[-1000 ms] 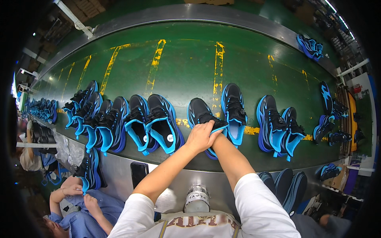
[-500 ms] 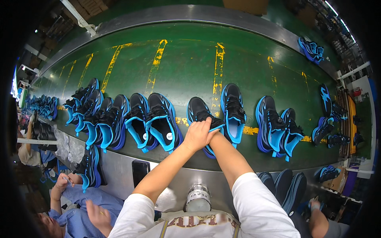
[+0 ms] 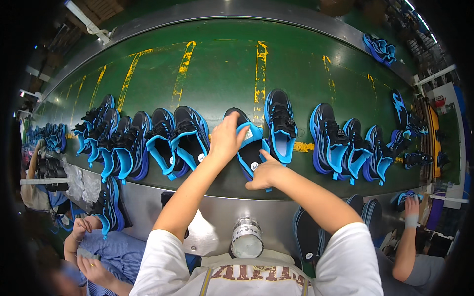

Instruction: The person inserts insoles into sneakers by hand and arranges the shoes along an assembly line conveyor.

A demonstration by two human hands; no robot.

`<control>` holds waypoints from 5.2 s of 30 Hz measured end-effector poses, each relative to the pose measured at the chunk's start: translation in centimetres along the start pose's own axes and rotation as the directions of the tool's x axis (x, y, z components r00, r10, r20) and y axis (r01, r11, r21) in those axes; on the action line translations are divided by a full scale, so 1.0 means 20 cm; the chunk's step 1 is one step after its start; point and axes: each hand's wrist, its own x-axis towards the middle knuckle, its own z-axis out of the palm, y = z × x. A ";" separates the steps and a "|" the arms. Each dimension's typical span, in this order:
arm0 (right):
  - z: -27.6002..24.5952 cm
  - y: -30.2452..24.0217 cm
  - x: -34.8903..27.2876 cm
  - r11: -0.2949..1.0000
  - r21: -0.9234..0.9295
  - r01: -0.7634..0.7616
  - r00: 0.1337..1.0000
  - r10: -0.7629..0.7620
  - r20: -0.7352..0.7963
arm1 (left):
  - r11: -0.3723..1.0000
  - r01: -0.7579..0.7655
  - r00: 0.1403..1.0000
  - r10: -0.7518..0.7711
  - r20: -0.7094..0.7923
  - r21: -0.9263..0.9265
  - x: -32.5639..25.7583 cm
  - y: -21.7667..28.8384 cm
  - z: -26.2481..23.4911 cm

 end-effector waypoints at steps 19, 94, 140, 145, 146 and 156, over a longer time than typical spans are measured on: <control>0.61 -0.12 -0.11 0.838 0.388 0.384 0.181 0.344 -0.921 | 0.699 -0.640 0.766 0.546 0.338 0.320 -0.13 0.04 -0.14; 0.45 0.41 -0.45 0.909 0.290 -0.301 0.726 0.415 -0.548 | 0.791 0.472 0.792 -0.188 0.581 -0.389 -0.13 0.47 0.44; 0.45 0.49 -0.39 0.998 -0.008 -0.060 0.987 0.058 -0.151 | 0.978 -0.204 0.786 0.138 0.603 0.042 -0.10 0.50 0.44; 0.67 0.50 -0.40 0.985 0.048 0.167 0.406 -0.024 -0.913 | 0.952 -0.306 0.793 0.236 0.561 0.033 -0.12 0.49 0.45; 0.69 0.48 -0.45 0.985 0.074 0.153 0.306 0.024 -0.952 | 0.953 -0.301 0.795 0.229 0.562 0.038 -0.13 0.48 0.44; 1.05 0.32 -0.46 0.832 0.437 0.342 0.161 0.406 -0.900 | 0.581 -0.632 0.774 0.440 0.456 0.513 -0.35 0.53 0.34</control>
